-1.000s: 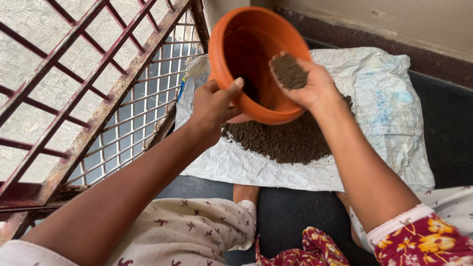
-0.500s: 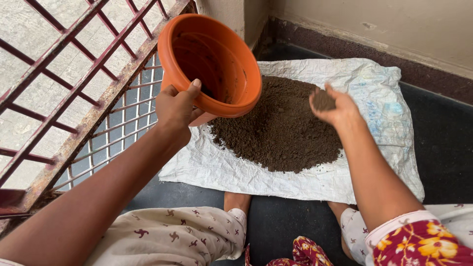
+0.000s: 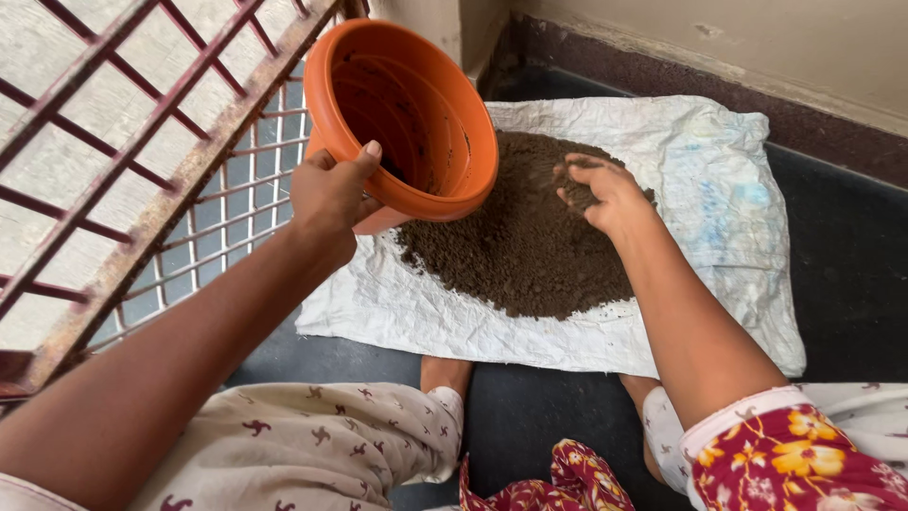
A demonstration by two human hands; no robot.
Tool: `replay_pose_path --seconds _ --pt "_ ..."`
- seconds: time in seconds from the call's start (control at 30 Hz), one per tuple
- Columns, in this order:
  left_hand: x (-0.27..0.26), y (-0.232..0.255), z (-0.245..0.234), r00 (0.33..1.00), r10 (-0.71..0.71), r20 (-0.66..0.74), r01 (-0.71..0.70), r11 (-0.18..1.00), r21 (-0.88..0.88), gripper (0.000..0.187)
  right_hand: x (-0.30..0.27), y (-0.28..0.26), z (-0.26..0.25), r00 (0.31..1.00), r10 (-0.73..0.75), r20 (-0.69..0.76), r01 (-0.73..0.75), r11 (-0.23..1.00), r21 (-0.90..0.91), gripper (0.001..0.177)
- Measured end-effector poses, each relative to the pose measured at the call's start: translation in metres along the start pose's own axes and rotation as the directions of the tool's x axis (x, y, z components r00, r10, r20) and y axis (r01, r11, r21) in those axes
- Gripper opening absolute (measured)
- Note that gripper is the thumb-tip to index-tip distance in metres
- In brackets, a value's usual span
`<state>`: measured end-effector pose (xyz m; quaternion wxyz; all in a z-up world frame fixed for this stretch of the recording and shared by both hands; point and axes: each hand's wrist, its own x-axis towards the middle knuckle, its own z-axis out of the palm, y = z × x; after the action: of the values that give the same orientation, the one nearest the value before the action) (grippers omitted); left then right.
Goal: The person mixes soil by hand on a white plastic sheet and then fills an orange plastic pot with the mixture.
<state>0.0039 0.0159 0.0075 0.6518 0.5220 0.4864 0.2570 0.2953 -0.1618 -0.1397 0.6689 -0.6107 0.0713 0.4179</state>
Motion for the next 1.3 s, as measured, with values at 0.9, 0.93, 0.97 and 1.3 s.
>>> replay_pose_path --seconds 0.9,0.93,0.97,1.3 --pt "-0.011 0.000 0.009 0.988 0.008 0.152 -0.022 0.996 0.090 0.025 -0.112 -0.038 0.053 0.977 0.042 0.211 0.070 0.866 -0.495 0.067" --pt "-0.013 -0.001 0.011 0.984 0.035 0.176 -0.057 0.990 0.125 0.025 -0.114 -0.035 0.059 0.943 0.086 0.323 0.057 0.911 -0.409 0.069" --pt "-0.014 -0.001 0.013 0.978 0.061 0.200 -0.094 0.983 0.159 0.026 -0.115 -0.032 0.064 0.893 0.116 0.434 0.033 0.947 -0.321 0.072" --pt "-0.018 -0.006 0.016 0.964 0.183 0.193 -0.247 0.882 0.401 0.034 -0.058 0.034 0.073 0.578 -0.815 0.028 0.518 0.341 -0.784 0.031"
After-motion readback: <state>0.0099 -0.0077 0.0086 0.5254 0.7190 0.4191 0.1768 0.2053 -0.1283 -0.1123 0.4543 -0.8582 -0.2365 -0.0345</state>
